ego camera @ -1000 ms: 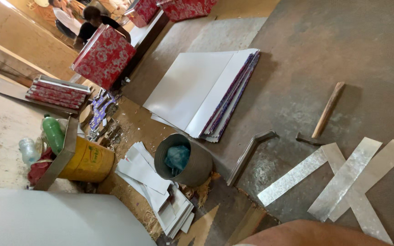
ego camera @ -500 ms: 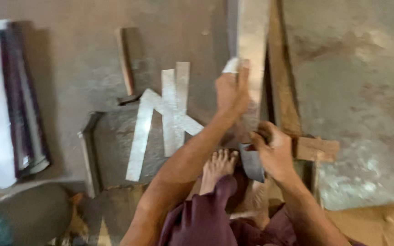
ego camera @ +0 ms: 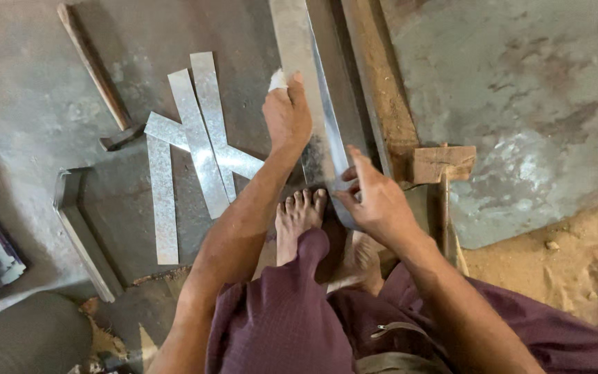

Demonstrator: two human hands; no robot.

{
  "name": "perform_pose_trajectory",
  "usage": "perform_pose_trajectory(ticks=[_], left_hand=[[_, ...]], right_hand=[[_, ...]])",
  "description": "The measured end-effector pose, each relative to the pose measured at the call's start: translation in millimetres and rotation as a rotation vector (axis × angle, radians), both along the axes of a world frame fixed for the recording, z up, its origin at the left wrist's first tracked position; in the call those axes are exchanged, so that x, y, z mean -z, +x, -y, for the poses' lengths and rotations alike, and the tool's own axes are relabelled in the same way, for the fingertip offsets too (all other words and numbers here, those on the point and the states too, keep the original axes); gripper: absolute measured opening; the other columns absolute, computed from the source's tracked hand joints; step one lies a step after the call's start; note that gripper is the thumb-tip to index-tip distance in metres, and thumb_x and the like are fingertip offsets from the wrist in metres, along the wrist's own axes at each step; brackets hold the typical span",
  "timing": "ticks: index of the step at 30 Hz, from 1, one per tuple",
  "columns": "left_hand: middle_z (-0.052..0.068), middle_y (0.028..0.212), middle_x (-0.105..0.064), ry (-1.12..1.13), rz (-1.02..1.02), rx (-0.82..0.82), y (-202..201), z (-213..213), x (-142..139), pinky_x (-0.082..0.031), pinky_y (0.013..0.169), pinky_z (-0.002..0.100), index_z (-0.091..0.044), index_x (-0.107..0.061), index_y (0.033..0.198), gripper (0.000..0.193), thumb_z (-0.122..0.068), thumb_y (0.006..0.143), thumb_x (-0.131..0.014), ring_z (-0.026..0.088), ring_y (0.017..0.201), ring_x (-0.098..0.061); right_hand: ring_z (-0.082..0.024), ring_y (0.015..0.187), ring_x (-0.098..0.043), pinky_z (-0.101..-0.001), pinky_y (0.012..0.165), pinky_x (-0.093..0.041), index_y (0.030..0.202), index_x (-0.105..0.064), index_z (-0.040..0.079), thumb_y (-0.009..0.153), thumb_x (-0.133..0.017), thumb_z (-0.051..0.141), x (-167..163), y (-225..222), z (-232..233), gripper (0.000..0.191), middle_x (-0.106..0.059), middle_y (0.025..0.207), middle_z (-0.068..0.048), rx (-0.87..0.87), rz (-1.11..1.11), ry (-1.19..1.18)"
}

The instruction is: The person sits on the floor and repeatedly hammers thin metal strips against a metal anvil using a wooden mallet. They pick up strips from a pile, place them on the anvil, and strike them multiple times before moving to the next strip.

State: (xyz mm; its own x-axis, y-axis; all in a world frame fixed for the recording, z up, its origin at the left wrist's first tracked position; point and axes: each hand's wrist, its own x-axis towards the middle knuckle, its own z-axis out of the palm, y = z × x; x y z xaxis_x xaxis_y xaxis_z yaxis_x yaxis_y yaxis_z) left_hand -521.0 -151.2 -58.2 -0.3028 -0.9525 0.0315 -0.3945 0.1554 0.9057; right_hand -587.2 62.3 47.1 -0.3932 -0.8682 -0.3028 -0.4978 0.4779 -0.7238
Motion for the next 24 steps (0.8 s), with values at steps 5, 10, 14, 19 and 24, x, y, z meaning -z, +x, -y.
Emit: perform_pose_trajectory(ticks=[5,10,14,19,24], left_hand=[[0.032,0.079,-0.067,0.068,0.299,-0.191,-14.0,10.1,45.8,-0.051,0.071,0.058,0.007,-0.068,0.082,0.059,-0.044,0.103,-0.05,0.049,0.078,-0.068],[0.031,0.069,-0.064,0.038,0.253,-0.104,-31.9,3.7,55.5,-0.049,0.068,0.058,0.006,-0.065,0.068,0.064,-0.043,0.105,-0.048,0.049,0.07,-0.066],[0.029,0.06,-0.057,0.049,0.081,-0.066,-37.7,20.2,46.3,-0.044,0.059,0.054,0.009,-0.058,0.067,0.061,-0.038,0.105,-0.052,0.046,0.059,-0.06],[0.022,0.064,-0.062,-0.027,-0.038,-0.072,-54.8,30.2,37.1,-0.047,0.058,0.048,0.006,-0.062,0.082,0.048,-0.035,0.104,-0.053,0.041,0.058,-0.061],[0.021,0.081,-0.072,-0.096,-0.049,-0.038,-56.4,23.4,40.1,-0.052,0.068,0.046,0.0,-0.068,0.103,0.04,-0.035,0.107,-0.051,0.04,0.075,-0.068]], right_hand=[[-0.027,0.098,-0.074,-0.0401,0.086,-0.06,0.139,-0.056,0.002,0.098,-0.067,0.029,15.6,-57.6,-83.1,0.05,-0.074,0.114,-0.018,0.317,-0.203,0.249],[-0.036,0.091,-0.07,-0.0493,0.079,-0.056,0.122,-0.06,-0.001,0.091,-0.075,0.038,95.8,-73.8,-171.2,0.052,-0.073,0.103,-0.022,0.341,-0.362,0.648],[-0.038,0.086,-0.07,-0.0485,0.078,-0.055,0.111,-0.063,-0.001,0.092,-0.071,0.032,132.0,-69.0,-199.3,0.039,-0.072,0.092,-0.024,0.426,-0.223,0.496],[-0.043,0.065,-0.048,-0.0573,0.059,-0.039,0.112,-0.056,-0.005,0.102,-0.061,0.027,98.1,-62.9,-179.1,0.034,-0.052,0.078,-0.03,0.732,0.372,0.341],[-0.033,0.064,-0.061,-0.0469,0.063,-0.049,0.107,-0.058,0.0,0.098,-0.054,0.026,61.3,-40.6,-147.1,0.028,-0.061,0.074,-0.02,0.43,0.008,0.152]])
